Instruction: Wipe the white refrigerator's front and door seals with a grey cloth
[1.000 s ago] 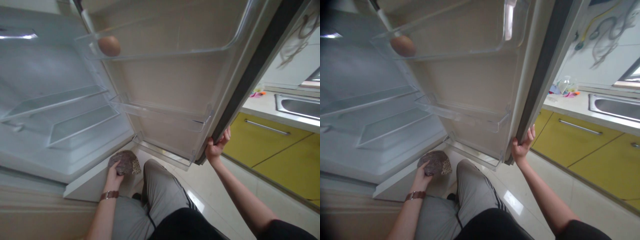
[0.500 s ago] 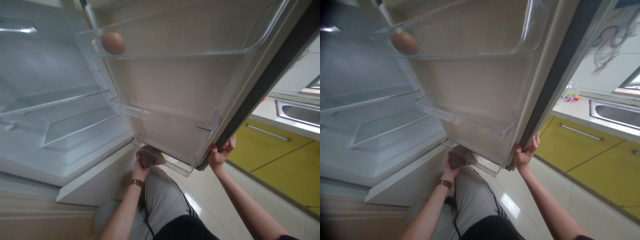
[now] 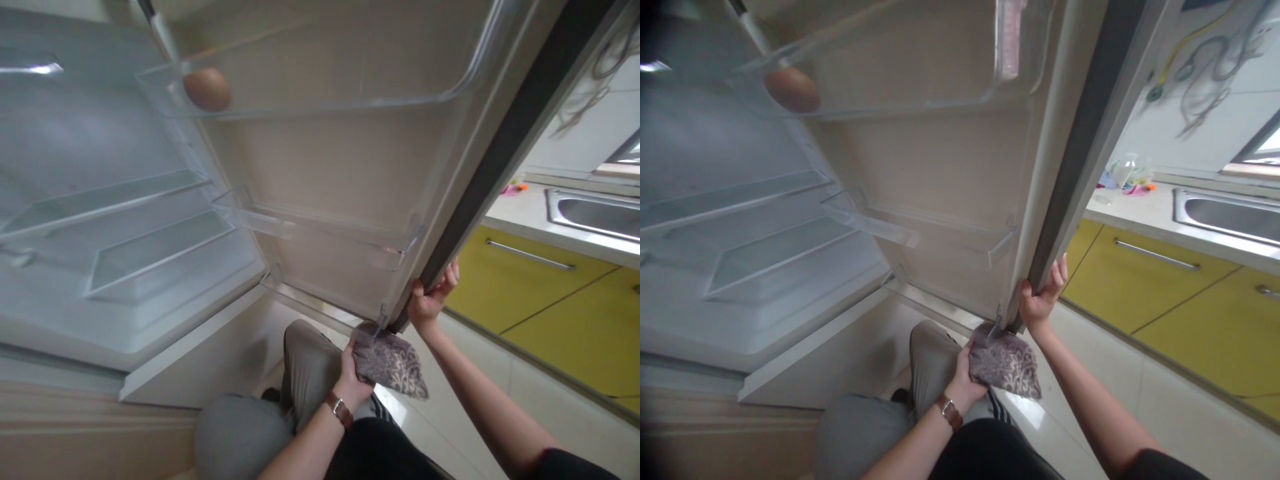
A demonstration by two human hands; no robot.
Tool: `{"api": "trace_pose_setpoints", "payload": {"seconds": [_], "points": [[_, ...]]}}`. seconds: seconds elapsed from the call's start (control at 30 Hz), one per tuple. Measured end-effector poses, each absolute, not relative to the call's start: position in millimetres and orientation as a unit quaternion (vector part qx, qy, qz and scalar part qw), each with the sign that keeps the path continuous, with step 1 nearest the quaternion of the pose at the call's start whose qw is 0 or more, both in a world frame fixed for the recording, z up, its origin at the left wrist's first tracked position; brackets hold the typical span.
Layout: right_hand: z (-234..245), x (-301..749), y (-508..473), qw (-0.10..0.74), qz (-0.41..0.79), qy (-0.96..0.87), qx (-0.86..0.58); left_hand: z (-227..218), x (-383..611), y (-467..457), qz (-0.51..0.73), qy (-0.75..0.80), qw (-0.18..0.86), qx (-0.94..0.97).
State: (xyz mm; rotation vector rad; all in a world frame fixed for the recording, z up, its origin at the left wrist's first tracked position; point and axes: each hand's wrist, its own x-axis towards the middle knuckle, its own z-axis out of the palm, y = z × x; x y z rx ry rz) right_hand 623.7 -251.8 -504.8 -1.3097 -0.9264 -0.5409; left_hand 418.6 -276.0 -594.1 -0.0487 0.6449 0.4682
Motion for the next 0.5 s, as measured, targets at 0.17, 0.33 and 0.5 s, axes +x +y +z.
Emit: {"api": "trace_pose_setpoints", "payload": {"seconds": [0.17, 0.33, 0.5], "points": [[-504.4, 623.3, -250.9, 0.657, -0.274, -0.429, -0.556, -584.2, 389.6, -240.8, 0.332, 0.396, 0.856, -0.024], [-503.6, 623.1, -249.7, 0.652, -0.282, -0.430, -0.557, -549.8, 319.8, -172.7, 0.540, 0.473, 0.696, 0.007], [-503.6, 623.7, -249.7, 0.658, -0.272, -0.428, -0.557, -511.0, 274.0, -142.2, 0.699, 0.514, 0.439, 0.234]]}}
